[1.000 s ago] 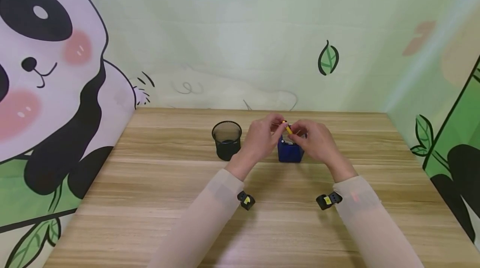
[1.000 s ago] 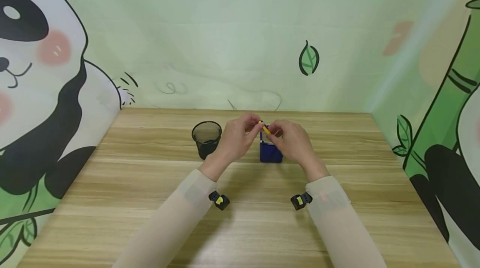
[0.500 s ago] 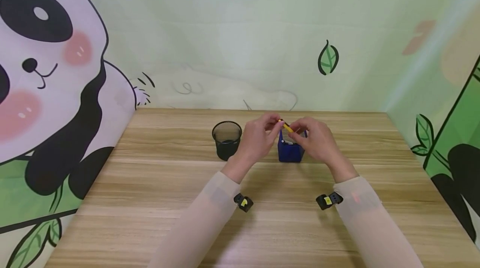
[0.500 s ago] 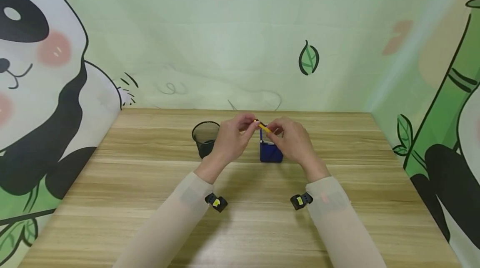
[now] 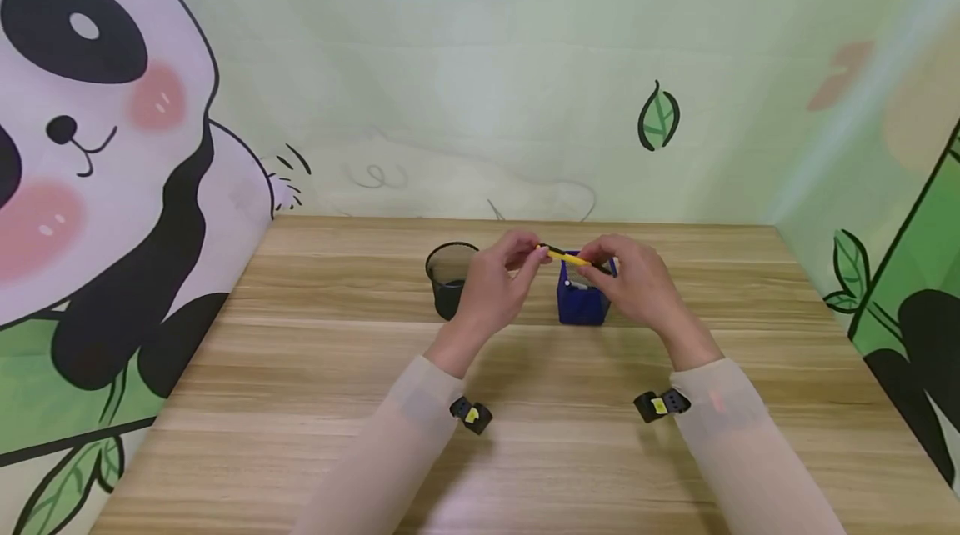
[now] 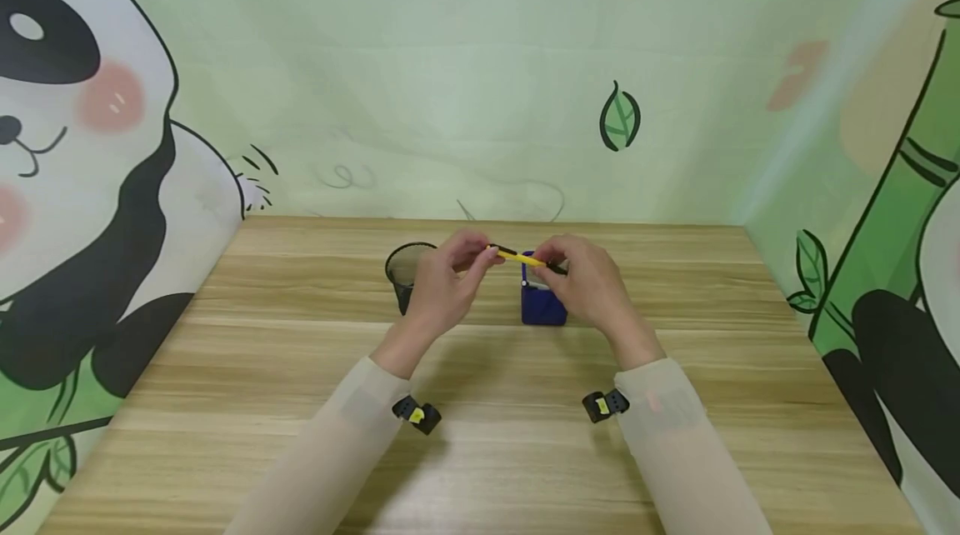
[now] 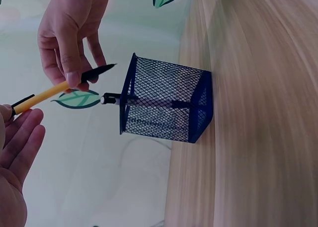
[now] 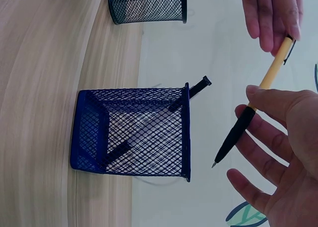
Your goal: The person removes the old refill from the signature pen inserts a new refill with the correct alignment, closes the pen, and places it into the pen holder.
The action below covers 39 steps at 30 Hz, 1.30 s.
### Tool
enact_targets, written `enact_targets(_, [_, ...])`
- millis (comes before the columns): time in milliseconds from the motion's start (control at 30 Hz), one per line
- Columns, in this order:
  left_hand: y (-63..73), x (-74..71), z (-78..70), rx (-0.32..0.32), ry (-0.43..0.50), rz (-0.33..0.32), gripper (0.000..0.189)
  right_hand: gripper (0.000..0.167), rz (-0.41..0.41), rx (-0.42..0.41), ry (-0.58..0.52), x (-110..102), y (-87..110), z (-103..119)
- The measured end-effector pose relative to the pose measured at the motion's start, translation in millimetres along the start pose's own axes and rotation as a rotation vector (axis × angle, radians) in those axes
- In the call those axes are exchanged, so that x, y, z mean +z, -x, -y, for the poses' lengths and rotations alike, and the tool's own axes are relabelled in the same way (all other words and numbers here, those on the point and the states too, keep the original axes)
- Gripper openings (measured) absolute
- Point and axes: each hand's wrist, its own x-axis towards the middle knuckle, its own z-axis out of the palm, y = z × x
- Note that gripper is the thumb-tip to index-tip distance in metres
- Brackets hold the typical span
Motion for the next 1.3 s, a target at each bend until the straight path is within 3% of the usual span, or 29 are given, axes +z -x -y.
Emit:
enact_targets(433, [20.2, -18.8, 16.9, -0.009, 0.089, -0.020, 0.016, 0.013, 0.018, 0.003, -0.036, 3, 6.2, 0])
enact_targets(1100, [35.5, -38.4, 35.9, -0.083, 0.105, 0.064, 0.013, 0.014, -0.055, -0.039, -0.081, 14, 16.1, 0])
enact_targets(1300, [36.7, -39.7, 39.4, -0.139, 0.151, 0.070, 0.012, 0.012, -0.069, -0.052, -0.116, 18, 16.4, 1])
